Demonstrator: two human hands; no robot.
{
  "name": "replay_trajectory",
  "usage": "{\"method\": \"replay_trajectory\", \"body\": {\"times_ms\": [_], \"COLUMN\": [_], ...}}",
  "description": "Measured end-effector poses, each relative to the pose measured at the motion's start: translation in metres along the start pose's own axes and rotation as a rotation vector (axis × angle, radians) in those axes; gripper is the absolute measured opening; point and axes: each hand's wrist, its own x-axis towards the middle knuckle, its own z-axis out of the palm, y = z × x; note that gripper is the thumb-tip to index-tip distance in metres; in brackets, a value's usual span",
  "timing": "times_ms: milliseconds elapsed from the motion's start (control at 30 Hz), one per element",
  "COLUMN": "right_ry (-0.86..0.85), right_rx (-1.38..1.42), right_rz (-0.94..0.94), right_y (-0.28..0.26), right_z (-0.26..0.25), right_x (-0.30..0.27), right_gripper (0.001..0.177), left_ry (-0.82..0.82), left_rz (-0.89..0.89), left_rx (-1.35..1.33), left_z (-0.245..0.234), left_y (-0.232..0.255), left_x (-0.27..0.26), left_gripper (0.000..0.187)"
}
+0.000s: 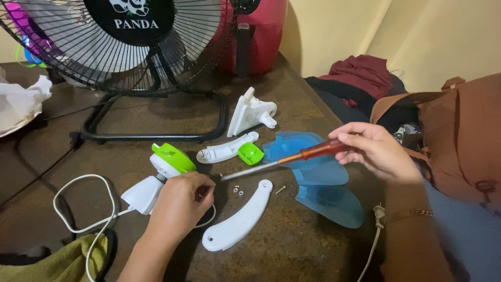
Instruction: The person uses a screwdriver to remove screws from a small white and green electric fan, separating the motor housing, fan blades, and base components. The parts are placed on the table as the disassembly progresses.
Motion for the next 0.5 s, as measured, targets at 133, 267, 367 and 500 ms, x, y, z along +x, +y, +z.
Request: {"method": "replay_trajectory", "body": {"times_ms": [133, 267, 367, 500], "right_ry": [0.04, 0.005, -0.022, -0.014], "right_rx": [0.01, 0.005, 0.08, 0.101], "right_rz": [0.007, 0.062, 0.107, 0.156], "right_y": [0.006, 0.017, 0.028, 0.041], "right_z": [-0.008, -0.019, -0.026, -0.034], "right_x": [0.002, 0.008, 0.013, 0.018], "right_gripper": [0.027, 0.028, 0.029, 0.029], "left_ry": [-0.015, -0.071, -0.05, -0.056], "left_rz": [0.029, -0.027, -0.028, -0.062], "left_rx": [0.12, 0.203, 0.219, 0.298], "left_z": [0.003, 0.006, 0.01, 0.016], "left_y": [0.002, -0.002, -0.006, -0.009], "left_x": [-0.001, -0.001, -0.003, -0.001], "left_gripper": [0.014, 0.011, 0.011, 0.012]}}
